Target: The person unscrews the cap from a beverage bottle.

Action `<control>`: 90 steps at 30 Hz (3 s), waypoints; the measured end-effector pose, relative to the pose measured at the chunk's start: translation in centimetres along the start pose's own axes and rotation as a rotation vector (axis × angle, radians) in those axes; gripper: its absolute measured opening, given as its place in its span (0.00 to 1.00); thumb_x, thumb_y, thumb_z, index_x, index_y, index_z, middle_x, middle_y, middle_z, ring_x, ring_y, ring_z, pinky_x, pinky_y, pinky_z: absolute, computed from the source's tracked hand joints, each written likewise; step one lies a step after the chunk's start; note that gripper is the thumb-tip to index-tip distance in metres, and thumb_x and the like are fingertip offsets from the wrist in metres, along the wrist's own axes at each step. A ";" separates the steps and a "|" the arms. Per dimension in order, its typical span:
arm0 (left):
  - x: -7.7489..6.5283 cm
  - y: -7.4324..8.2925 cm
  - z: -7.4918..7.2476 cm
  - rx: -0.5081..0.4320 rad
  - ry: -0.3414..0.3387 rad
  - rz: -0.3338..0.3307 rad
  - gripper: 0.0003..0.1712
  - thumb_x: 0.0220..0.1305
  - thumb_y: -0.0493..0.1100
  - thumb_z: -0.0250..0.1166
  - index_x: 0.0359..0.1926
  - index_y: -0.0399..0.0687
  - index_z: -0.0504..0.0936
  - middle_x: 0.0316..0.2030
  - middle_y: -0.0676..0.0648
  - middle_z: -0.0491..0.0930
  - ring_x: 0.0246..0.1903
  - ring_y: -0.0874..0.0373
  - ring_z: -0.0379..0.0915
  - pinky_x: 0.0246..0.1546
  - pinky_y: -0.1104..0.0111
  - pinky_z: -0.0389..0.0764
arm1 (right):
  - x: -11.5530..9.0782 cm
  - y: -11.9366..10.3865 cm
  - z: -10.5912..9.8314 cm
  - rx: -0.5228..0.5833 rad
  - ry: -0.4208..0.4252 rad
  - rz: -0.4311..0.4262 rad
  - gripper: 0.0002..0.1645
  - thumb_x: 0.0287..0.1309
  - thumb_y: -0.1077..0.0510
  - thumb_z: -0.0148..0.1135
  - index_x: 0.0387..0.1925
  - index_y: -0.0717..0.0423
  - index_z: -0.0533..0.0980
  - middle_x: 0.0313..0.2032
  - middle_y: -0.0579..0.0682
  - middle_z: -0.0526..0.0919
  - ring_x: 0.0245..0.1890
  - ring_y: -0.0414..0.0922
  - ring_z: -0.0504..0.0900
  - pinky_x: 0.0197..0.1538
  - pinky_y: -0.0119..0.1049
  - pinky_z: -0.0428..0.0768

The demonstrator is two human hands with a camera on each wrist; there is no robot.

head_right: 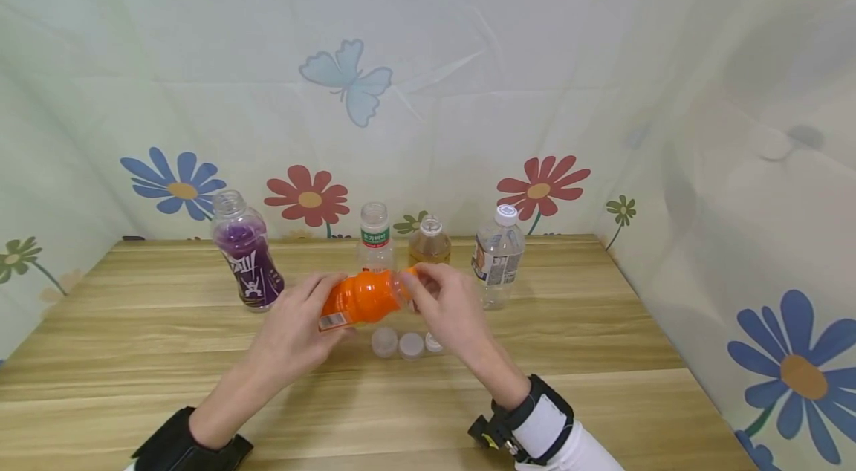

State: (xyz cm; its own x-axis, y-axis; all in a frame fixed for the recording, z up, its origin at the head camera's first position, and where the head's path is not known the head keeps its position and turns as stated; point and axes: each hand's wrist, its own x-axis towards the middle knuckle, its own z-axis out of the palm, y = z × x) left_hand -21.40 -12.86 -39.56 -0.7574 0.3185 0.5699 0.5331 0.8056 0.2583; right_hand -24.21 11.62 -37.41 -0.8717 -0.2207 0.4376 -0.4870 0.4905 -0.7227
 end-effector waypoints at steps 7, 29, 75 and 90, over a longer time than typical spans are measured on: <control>-0.1 -0.1 0.2 -0.001 -0.005 0.002 0.43 0.42 0.41 0.87 0.60 0.38 0.77 0.52 0.43 0.80 0.49 0.44 0.79 0.53 0.44 0.78 | 0.0 -0.3 0.0 -0.001 -0.017 0.023 0.14 0.69 0.53 0.67 0.47 0.60 0.85 0.35 0.49 0.85 0.33 0.41 0.83 0.36 0.35 0.84; -0.2 -0.3 0.2 -0.047 -0.041 -0.016 0.43 0.45 0.40 0.85 0.62 0.36 0.76 0.54 0.41 0.79 0.51 0.43 0.79 0.58 0.43 0.76 | -0.1 -0.4 -0.4 0.095 -0.058 -0.009 0.15 0.66 0.60 0.70 0.51 0.60 0.84 0.39 0.50 0.82 0.37 0.47 0.80 0.40 0.34 0.85; 0.1 -0.8 0.0 -0.316 -0.237 -0.187 0.41 0.52 0.40 0.82 0.67 0.43 0.75 0.59 0.45 0.77 0.55 0.49 0.76 0.60 0.49 0.76 | -0.1 -0.5 -1.0 0.012 -0.114 -0.267 0.20 0.64 0.65 0.69 0.57 0.62 0.81 0.53 0.55 0.83 0.34 0.43 0.78 0.31 0.33 0.80; 0.1 -0.7 -0.4 -0.335 -0.257 -0.205 0.41 0.54 0.42 0.81 0.68 0.42 0.75 0.59 0.46 0.77 0.55 0.49 0.75 0.60 0.49 0.76 | 0.2 0.4 -0.8 0.188 -0.143 -0.192 0.20 0.67 0.64 0.67 0.59 0.64 0.78 0.52 0.53 0.81 0.45 0.49 0.81 0.46 0.39 0.86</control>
State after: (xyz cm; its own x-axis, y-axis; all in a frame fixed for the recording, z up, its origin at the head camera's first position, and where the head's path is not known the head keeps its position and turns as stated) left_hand -21.74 -13.58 -39.39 -0.9060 0.3174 0.2801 0.4233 0.6724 0.6072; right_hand -24.56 12.40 -37.16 -0.7553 -0.4173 0.5053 -0.6334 0.2670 -0.7263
